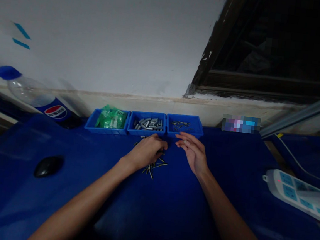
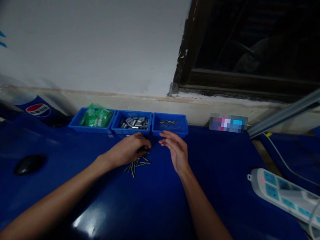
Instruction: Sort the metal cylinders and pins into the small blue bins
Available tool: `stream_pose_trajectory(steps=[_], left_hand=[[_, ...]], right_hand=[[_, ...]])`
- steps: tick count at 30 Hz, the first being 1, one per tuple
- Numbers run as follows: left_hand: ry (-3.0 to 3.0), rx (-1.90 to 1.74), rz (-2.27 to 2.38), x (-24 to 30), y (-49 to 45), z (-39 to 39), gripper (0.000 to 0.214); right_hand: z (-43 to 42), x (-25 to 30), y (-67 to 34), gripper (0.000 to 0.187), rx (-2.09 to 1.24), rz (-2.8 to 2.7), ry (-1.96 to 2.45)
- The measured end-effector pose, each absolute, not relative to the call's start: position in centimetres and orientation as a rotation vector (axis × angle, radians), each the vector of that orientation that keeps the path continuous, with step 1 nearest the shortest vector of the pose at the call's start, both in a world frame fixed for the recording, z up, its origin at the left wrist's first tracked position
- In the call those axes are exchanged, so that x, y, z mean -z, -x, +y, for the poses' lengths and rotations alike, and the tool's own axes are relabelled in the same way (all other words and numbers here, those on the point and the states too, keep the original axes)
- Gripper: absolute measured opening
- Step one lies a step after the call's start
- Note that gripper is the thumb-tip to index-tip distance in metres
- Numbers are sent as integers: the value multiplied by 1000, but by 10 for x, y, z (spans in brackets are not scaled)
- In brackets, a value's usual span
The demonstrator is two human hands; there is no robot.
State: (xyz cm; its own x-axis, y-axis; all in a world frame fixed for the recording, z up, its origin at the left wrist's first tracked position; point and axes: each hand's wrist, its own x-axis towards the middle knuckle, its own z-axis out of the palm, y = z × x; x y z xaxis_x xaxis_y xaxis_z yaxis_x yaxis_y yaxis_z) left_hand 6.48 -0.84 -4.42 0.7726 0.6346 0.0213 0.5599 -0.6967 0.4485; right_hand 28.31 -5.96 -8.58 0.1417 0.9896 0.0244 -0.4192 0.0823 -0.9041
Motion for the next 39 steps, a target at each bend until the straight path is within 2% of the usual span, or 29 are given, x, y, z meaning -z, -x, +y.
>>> stream_pose_trajectory(steps=[3,12,17,26,39], left_hand=[[-2590,-215,879,44,-67,-9,28],[-2756,-99,832,46,-69,-8,30],[-2606,-314,857,45,-68,-9,35],[-2276,-809,898,36,-71,-9,16],[-2078,-864,923,39,-74,-11,13]], right_hand=[[-60,87,-284,22,-1255,-819,912],[-58,87,-284,22,-1271,-825,890],[-58,89,-286,22,-1278,-824,875],[-56,94,-284,18,-1248,-856,941],[-58,99,-287,23,-1268,-1030,982]])
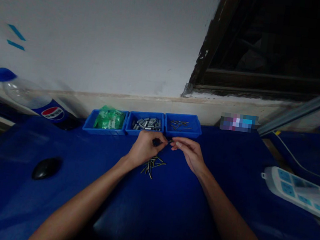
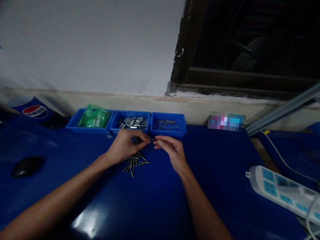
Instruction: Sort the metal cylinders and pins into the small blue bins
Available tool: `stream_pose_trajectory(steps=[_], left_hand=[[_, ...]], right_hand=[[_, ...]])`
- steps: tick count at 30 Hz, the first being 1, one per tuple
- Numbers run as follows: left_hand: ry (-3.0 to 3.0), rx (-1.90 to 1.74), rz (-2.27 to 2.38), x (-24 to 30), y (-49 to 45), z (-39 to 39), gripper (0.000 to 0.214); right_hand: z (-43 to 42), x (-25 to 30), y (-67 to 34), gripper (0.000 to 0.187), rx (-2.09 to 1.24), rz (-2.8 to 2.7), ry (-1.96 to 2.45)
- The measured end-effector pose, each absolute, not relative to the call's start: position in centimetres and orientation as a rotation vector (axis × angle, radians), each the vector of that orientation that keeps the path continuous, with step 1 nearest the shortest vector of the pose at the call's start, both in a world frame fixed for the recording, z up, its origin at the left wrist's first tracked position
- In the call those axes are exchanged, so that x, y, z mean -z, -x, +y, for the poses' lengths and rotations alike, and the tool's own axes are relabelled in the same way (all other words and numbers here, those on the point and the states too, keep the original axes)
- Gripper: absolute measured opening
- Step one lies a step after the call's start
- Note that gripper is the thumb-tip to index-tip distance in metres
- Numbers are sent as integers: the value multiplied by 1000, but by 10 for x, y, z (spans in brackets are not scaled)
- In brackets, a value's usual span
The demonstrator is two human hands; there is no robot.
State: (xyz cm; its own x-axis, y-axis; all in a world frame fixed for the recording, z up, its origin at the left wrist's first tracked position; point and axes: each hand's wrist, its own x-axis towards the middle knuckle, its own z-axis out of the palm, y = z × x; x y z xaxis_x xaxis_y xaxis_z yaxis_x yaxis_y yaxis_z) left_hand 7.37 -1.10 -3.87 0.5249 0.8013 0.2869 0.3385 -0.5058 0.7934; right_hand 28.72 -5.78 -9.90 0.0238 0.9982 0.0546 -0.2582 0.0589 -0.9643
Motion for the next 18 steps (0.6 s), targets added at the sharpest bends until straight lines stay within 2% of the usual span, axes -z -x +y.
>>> stream_pose_trajectory(steps=[5,9,11,13,16,18], left_hand=[[-2070,-848,897,38,-74,-12,13],[-2227,-690,945,35,-70,-7,7],[-2319,-568,972,33,-66,-6,18],[-2384,-452,970,32,-64,-5,25],[-2471,-335,952,35,-64,-7,25],[-2514,-305,934,40,-66,-9,25]], right_hand=[[-57,98,-286,21,-1275,-1015,988],[-57,94,-284,18,-1244,-949,1011],[-58,92,-284,18,-1224,-890,995],[-58,89,-284,21,-1226,-834,947],[-59,86,-285,35,-1255,-786,878],[-59,86,-286,36,-1270,-784,862]])
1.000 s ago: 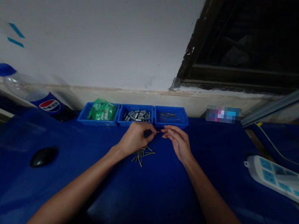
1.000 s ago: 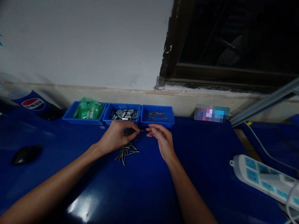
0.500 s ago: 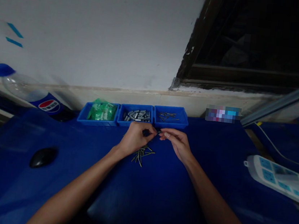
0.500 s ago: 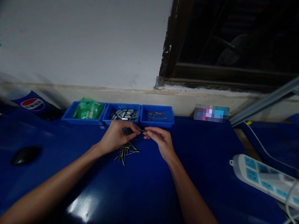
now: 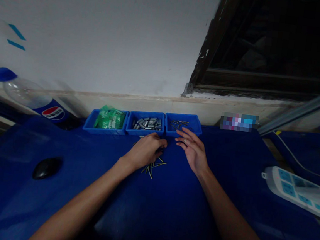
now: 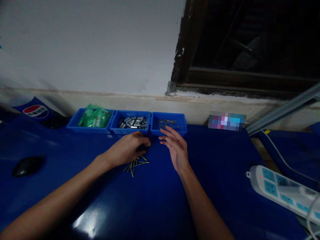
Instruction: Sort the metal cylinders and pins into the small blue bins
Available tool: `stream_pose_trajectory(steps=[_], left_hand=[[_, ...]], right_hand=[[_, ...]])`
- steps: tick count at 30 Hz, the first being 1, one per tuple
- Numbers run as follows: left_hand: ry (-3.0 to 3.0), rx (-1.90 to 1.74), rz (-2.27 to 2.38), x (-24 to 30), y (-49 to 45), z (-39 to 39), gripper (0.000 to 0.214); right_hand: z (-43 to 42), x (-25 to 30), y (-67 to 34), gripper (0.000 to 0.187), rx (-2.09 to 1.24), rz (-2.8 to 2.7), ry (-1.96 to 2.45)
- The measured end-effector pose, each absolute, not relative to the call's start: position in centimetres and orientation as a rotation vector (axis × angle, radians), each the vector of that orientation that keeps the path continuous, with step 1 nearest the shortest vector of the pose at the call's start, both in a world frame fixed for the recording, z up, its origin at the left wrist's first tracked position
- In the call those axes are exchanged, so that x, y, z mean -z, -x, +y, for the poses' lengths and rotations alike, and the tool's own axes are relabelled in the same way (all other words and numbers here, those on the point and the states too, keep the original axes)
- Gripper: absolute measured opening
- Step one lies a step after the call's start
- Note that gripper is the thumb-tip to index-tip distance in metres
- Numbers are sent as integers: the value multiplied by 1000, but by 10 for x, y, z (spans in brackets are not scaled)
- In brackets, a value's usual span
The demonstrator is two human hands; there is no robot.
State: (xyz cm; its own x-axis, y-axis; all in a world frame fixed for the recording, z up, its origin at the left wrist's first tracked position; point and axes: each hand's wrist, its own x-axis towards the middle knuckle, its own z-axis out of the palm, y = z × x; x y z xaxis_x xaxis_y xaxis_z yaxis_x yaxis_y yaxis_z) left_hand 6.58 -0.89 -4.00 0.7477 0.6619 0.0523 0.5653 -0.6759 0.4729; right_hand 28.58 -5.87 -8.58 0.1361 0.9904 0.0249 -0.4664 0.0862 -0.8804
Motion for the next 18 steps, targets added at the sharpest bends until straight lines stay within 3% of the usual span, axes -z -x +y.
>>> stream_pose_trajectory(steps=[13,18], left_hand=[[-2787,-123,829,47,-73,-11,27],[-2802,-201,855,43,-73,-14,38]], right_hand=[[-58,83,-285,29,-1297,-776,868],[-58,84,-286,30,-1303,-775,867]])
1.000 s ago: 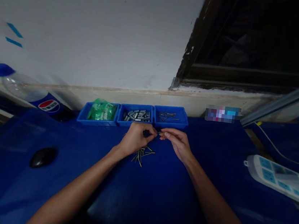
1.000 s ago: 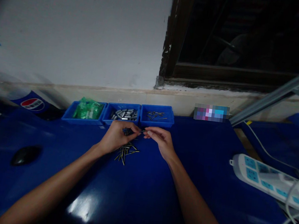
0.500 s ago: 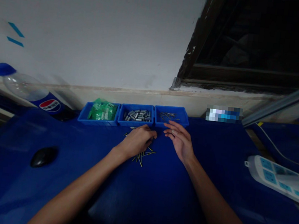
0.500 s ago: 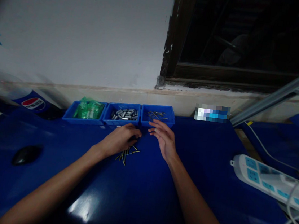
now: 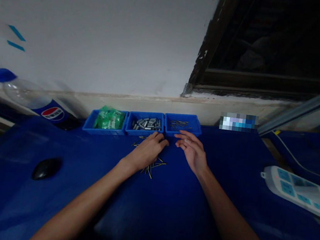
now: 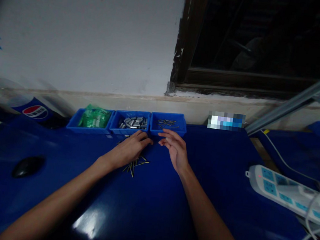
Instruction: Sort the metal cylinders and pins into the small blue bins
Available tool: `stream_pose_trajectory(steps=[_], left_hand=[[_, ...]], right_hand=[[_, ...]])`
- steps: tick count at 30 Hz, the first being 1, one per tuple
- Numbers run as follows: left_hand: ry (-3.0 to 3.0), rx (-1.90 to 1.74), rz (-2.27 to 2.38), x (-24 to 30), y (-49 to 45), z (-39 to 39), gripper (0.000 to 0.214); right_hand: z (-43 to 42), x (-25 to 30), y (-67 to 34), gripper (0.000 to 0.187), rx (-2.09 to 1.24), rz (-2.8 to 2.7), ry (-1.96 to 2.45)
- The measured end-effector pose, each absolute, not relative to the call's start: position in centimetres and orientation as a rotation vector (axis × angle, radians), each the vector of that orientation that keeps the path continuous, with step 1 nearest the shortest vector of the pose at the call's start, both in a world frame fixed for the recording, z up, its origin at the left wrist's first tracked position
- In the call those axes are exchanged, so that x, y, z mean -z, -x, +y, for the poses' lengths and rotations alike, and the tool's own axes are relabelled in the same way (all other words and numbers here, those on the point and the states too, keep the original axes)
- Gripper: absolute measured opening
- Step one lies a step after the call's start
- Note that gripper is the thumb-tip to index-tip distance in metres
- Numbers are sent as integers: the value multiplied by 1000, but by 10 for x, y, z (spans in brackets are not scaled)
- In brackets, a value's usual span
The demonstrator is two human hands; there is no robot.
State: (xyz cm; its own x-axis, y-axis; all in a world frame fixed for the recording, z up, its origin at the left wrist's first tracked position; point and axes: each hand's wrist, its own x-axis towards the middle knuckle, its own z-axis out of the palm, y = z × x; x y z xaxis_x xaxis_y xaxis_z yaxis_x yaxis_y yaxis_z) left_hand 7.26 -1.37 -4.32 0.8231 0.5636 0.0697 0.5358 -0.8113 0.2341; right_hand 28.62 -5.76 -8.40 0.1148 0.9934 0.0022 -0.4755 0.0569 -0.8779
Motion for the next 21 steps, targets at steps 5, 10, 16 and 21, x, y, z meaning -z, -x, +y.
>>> stream_pose_trajectory(steps=[5,10,16,21], left_hand=[[-2514,-618,868,39,-73,-12,28],[-2222,-933,859,28,-75,-14,23],[-1938,-1018,861,28,-77,-15,12],[-1797,-980,898,38,-77,-13,9]], right_hand=[[-57,87,-287,29,-1293,-797,884],[-57,90,-284,25,-1273,-872,933],[-60,91,-284,26,-1281,-1046,957],[-61,88,-286,22,-1289,-1045,947]])
